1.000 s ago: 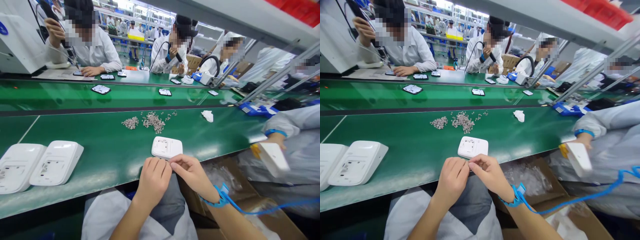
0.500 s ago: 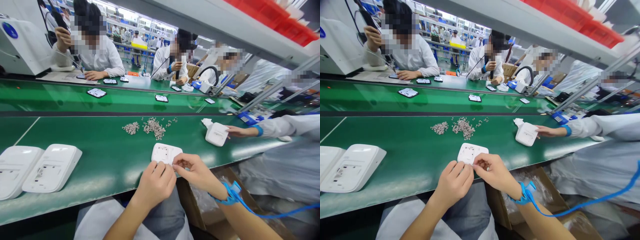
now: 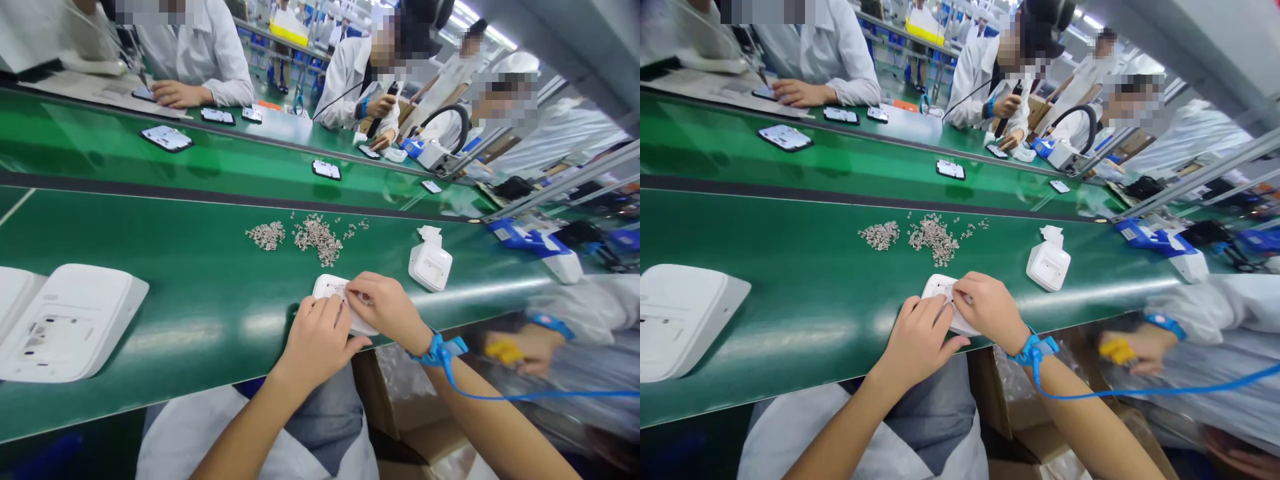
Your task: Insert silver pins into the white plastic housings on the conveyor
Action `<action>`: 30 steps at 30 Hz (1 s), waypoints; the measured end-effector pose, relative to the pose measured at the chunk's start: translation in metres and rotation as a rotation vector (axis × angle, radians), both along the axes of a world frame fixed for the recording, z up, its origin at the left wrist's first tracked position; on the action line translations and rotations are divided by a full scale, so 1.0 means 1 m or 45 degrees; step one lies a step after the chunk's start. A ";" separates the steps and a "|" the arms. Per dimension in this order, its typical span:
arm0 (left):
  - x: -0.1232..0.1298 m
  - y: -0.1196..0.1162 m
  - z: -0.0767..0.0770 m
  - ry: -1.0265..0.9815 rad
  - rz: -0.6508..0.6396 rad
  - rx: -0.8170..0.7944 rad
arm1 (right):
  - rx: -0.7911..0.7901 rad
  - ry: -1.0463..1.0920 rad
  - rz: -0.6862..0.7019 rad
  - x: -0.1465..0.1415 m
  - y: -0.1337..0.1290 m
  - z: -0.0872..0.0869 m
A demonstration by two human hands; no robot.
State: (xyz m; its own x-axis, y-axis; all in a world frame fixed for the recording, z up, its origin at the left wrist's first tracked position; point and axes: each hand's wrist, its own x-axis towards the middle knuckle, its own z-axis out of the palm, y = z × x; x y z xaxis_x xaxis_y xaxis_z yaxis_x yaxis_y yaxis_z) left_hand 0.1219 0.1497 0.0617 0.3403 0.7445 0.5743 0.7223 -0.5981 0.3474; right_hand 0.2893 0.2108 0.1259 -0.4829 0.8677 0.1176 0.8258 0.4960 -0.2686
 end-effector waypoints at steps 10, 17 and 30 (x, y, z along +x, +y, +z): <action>0.000 -0.005 0.001 0.055 -0.058 0.037 | 0.010 -0.553 -0.116 -0.027 0.007 0.010; 0.000 -0.007 0.002 0.062 -0.073 0.039 | 0.081 -0.907 -0.031 -0.041 0.009 0.026; -0.002 -0.007 0.007 0.111 -0.050 0.010 | -0.044 -0.737 -0.114 -0.034 0.010 0.020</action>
State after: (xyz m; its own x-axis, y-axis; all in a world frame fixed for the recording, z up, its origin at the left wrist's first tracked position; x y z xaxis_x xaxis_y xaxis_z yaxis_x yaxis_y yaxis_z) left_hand 0.1198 0.1430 0.0686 0.4181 0.7252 0.5470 0.7254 -0.6290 0.2796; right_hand 0.2558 0.2211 0.1455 -0.3845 0.9068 -0.1730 0.8811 0.4164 0.2240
